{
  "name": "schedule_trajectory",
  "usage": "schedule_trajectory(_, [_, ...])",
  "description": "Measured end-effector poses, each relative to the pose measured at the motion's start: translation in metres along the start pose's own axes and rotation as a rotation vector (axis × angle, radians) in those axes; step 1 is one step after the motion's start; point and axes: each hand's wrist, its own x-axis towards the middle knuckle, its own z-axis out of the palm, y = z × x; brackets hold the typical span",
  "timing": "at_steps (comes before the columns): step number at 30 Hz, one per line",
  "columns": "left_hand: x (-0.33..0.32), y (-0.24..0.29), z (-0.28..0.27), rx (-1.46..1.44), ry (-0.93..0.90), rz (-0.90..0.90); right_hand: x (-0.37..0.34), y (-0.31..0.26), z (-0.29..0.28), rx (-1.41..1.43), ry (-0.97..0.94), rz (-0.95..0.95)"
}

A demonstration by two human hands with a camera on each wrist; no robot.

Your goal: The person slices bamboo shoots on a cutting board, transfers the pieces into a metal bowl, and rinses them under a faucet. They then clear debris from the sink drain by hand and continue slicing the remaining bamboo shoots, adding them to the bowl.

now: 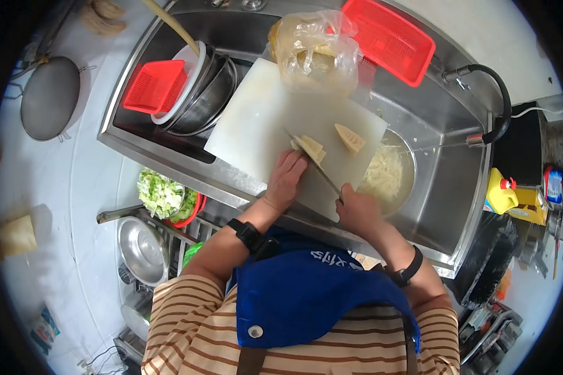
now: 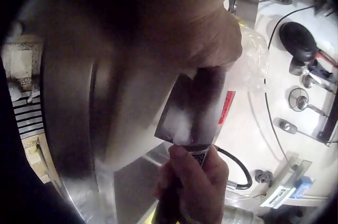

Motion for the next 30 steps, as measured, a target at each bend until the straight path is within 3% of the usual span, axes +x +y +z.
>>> schedule_trajectory(5, [-0.004, -0.004, 0.004, -0.02, -0.009, -0.016, -0.01, 0.006, -0.011, 0.112, 0.082, 0.01])
schedule_trajectory(13, [-0.002, -0.003, 0.005, 0.008, 0.015, -0.004, -0.025, -0.007, -0.032, 0.005, -0.091, -0.01])
schedule_trajectory(17, [-0.004, -0.005, 0.003, 0.018, -0.009, 0.001, -0.013, -0.002, -0.012, 0.057, -0.065, -0.016])
schedule_trajectory(23, [0.005, -0.014, 0.003, 0.019, -0.057, 0.073, -0.007, 0.021, 0.006, 0.268, 0.009, 0.034])
schedule_trajectory(26, [0.022, -0.021, -0.006, 0.033, -0.187, 0.106, -0.027, 0.035, 0.004, 0.457, 0.185, -0.02])
schedule_trajectory(28, [0.051, -0.016, -0.01, 0.055, -0.296, 0.091, -0.048, 0.036, -0.018, 0.425, 0.291, 0.091])
schedule_trajectory(30, [0.093, -0.001, -0.004, 0.002, -0.258, 0.243, -0.058, 0.042, -0.026, 0.438, 0.27, 0.189])
